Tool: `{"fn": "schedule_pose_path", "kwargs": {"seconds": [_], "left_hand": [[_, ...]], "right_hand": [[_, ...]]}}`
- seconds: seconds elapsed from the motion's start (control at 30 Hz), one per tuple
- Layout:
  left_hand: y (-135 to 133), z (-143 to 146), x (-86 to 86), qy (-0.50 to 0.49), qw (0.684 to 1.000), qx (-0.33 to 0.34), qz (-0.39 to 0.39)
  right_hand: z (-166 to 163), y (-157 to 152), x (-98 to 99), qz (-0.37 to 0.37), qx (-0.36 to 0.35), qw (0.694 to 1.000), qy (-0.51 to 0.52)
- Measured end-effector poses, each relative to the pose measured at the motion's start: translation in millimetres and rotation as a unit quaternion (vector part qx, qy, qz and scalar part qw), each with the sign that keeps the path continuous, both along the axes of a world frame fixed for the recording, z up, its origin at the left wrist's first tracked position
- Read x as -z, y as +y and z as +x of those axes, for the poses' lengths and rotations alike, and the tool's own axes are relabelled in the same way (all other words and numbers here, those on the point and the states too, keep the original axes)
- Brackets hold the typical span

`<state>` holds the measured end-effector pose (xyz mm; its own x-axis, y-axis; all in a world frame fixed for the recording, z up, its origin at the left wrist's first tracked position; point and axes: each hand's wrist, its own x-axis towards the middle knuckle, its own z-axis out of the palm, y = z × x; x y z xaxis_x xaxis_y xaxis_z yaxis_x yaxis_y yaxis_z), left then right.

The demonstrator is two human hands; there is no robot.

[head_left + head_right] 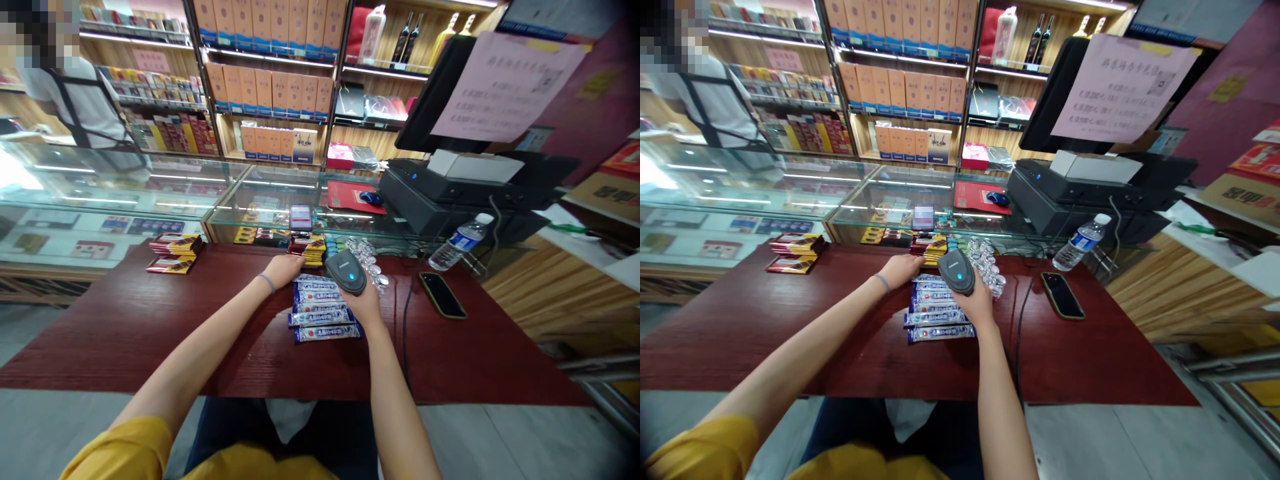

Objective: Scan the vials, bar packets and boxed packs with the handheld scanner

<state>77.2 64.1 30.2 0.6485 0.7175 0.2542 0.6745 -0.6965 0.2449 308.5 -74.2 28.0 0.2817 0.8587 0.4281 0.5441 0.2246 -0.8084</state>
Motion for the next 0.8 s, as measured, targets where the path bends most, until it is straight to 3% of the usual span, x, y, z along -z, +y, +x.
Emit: {"fn": "schedule_pose_path", "kwargs": {"seconds": [0.13, 0.2, 0.27, 0.37, 0.47, 0.57, 0.8], "left_hand": [[-4.7, -12.3, 3.7, -0.157, 0.987, -0.012, -0.003], [-9.6, -19.5, 7.3, -0.297, 0.954, -0.039, -0.021], [-15.7, -25.3, 11.8, -0.437, 0.892, -0.078, -0.081], [-24.0, -30.2, 19.3, -0.598, 0.77, -0.119, -0.187], [-27.9, -31.8, 26.6, -0.694, 0.657, -0.125, -0.266], [-28.1, -32.7, 33.4, -0.743, 0.577, -0.121, -0.316], [-27.0, -33.7, 46.0, -0.777, 0.515, -0.141, -0.333]], "right_hand": [[-1.5, -3.5, -2.6, 0.007, 0.006, 1.0, 0.001], [-0.9, -2.7, -1.0, 0.009, 0.012, 1.0, 0.004], [-0.4, -0.8, 1.4, 0.009, 0.019, 1.0, 0.006], [-1.0, 1.2, 3.6, 0.012, 0.02, 1.0, 0.004], [-3.9, 0.3, 3.0, 0.007, 0.011, 1.0, -0.008], [-8.0, -1.9, 1.0, -0.011, 0.001, 1.0, -0.029], [-21.2, -7.3, -7.8, -0.093, -0.057, 0.99, -0.093]]}}
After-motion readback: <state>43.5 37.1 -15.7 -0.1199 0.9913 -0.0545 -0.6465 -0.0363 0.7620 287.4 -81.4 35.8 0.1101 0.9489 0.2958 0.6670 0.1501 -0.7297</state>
